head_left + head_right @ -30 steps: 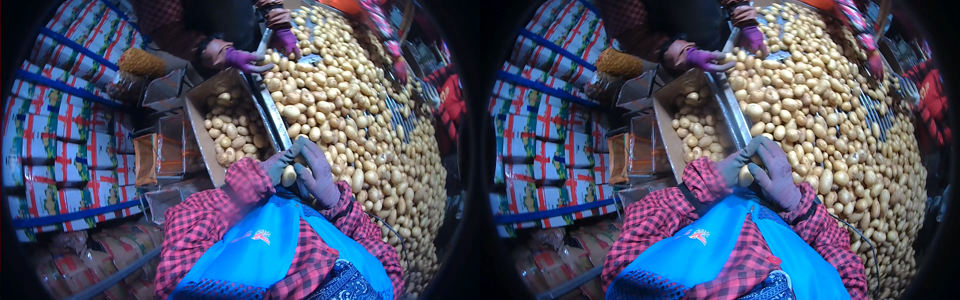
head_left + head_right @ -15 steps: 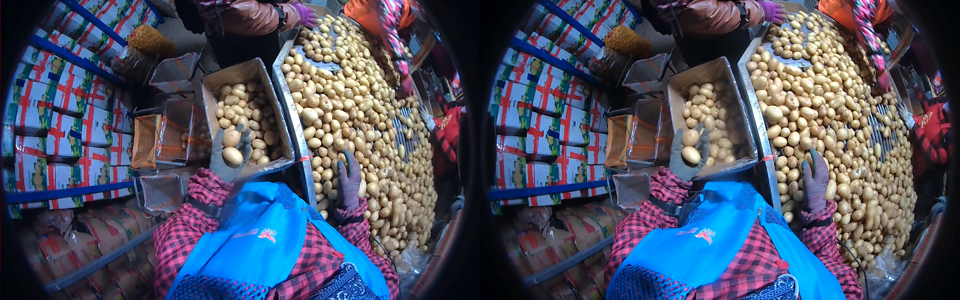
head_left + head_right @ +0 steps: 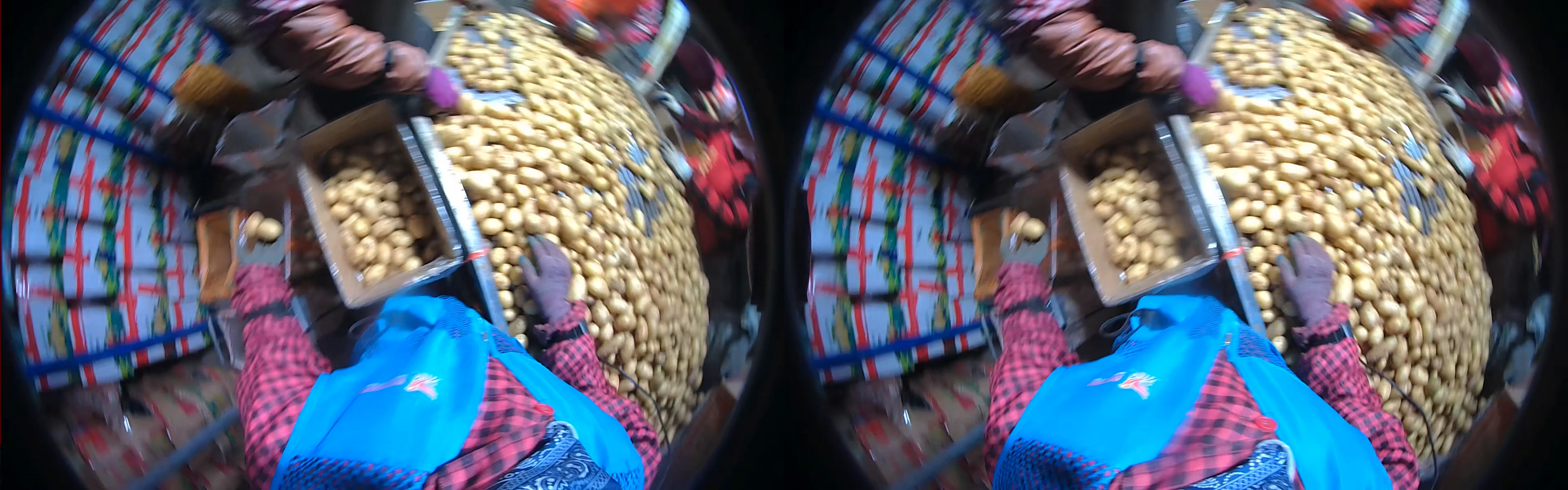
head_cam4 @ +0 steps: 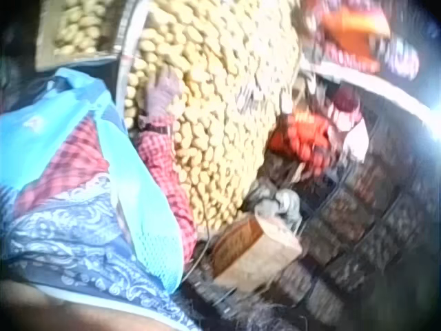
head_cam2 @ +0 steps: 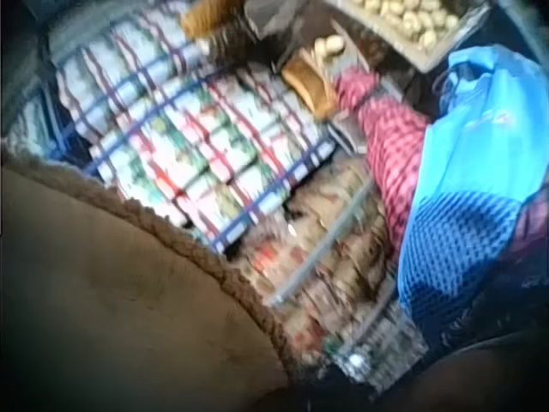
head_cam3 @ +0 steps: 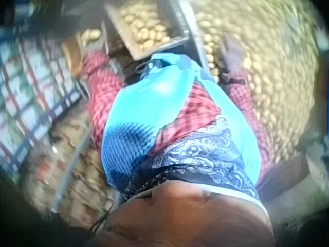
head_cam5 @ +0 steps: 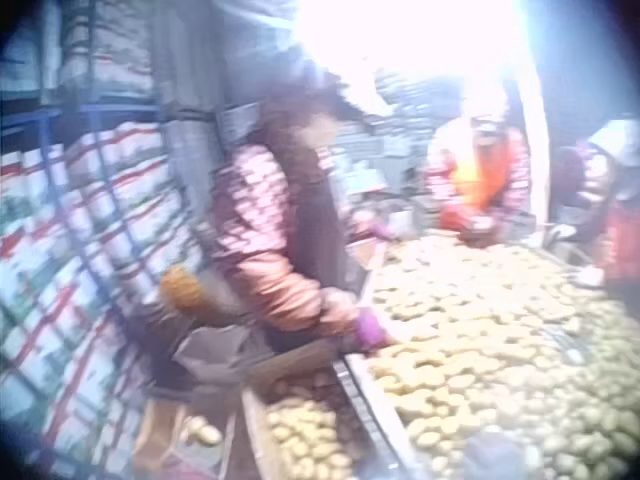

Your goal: Sorting potatoes on a conveyor or table and placing them into boxes for shipment.

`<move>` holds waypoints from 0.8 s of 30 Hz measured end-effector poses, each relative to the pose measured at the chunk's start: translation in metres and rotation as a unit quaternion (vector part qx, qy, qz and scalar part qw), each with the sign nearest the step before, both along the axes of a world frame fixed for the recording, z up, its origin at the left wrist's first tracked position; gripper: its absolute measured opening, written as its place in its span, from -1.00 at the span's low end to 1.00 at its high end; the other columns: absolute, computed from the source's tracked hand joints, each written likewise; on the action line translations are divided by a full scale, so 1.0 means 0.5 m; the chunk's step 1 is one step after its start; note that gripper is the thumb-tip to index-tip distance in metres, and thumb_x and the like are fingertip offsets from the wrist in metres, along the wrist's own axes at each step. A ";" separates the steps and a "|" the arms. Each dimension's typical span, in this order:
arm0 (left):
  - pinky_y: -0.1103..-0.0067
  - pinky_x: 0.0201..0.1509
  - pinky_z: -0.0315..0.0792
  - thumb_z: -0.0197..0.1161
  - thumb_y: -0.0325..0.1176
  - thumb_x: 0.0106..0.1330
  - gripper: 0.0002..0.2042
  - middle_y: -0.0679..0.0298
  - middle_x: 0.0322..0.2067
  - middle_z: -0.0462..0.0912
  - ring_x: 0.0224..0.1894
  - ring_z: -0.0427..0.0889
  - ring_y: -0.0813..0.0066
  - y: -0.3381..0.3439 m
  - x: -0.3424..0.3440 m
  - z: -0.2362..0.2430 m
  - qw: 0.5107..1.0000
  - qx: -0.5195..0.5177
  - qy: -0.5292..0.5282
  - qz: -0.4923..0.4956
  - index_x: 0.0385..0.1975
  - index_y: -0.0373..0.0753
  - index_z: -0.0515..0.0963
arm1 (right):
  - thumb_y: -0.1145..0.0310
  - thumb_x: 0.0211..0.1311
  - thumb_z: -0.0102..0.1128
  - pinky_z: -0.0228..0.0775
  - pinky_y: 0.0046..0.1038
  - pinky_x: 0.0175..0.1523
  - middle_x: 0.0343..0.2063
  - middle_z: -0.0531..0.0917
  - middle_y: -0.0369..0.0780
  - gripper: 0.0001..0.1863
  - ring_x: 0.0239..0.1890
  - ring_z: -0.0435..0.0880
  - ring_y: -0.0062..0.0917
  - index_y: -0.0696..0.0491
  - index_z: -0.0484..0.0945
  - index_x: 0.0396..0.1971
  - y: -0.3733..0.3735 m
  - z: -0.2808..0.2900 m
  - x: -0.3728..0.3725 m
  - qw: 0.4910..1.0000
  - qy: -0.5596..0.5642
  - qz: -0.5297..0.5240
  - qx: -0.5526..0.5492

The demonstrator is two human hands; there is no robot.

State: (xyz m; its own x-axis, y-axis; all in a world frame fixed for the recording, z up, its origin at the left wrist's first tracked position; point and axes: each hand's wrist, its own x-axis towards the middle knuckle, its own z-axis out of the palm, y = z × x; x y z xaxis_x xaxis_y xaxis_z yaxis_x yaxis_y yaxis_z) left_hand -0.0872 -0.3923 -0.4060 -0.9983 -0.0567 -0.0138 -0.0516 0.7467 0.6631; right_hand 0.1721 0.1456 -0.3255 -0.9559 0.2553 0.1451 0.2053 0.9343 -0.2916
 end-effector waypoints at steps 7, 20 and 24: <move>0.25 0.45 0.15 -0.11 0.11 0.48 -0.39 0.06 0.37 0.24 0.38 0.26 0.10 0.222 0.073 0.047 0.710 0.654 -0.211 0.152 0.38 -0.16 0.21 | 0.13 0.15 0.25 0.39 -0.17 0.09 -0.08 0.62 -0.05 -0.56 -0.01 0.57 -0.15 0.09 0.58 -0.04 0.007 0.007 0.006 0.996 0.021 -0.011 -0.085; 0.11 0.38 0.11 0.30 -0.01 0.10 -0.28 -0.01 0.14 0.42 0.19 0.36 -0.03 0.875 0.138 0.150 0.831 -0.172 0.155 -0.506 0.28 -0.22 0.34 | -0.07 0.06 0.30 0.15 -0.12 0.36 0.30 0.29 0.00 -0.09 0.32 0.26 0.02 0.01 0.18 0.37 0.117 0.000 -0.256 0.997 -0.052 -0.013 0.062; 0.13 0.38 0.09 0.31 0.04 0.13 -0.27 -0.02 0.12 0.42 0.18 0.35 -0.01 0.916 0.131 0.126 0.864 -0.140 0.164 -0.455 0.28 -0.21 0.35 | -0.10 0.06 0.31 0.31 -0.15 0.29 0.31 0.24 0.12 -0.03 0.32 0.30 -0.03 0.08 0.13 0.39 0.192 -0.028 -0.332 0.993 0.016 -0.103 -0.051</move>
State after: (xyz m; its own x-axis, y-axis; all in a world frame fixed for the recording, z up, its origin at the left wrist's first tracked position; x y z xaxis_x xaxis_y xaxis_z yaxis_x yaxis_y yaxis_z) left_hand -0.0217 0.0657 -0.3429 -0.5788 0.7983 0.1664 0.7979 0.5123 0.3176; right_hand 0.0063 0.2414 -0.3397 -0.8766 0.4609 0.1385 0.3787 0.8383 -0.3922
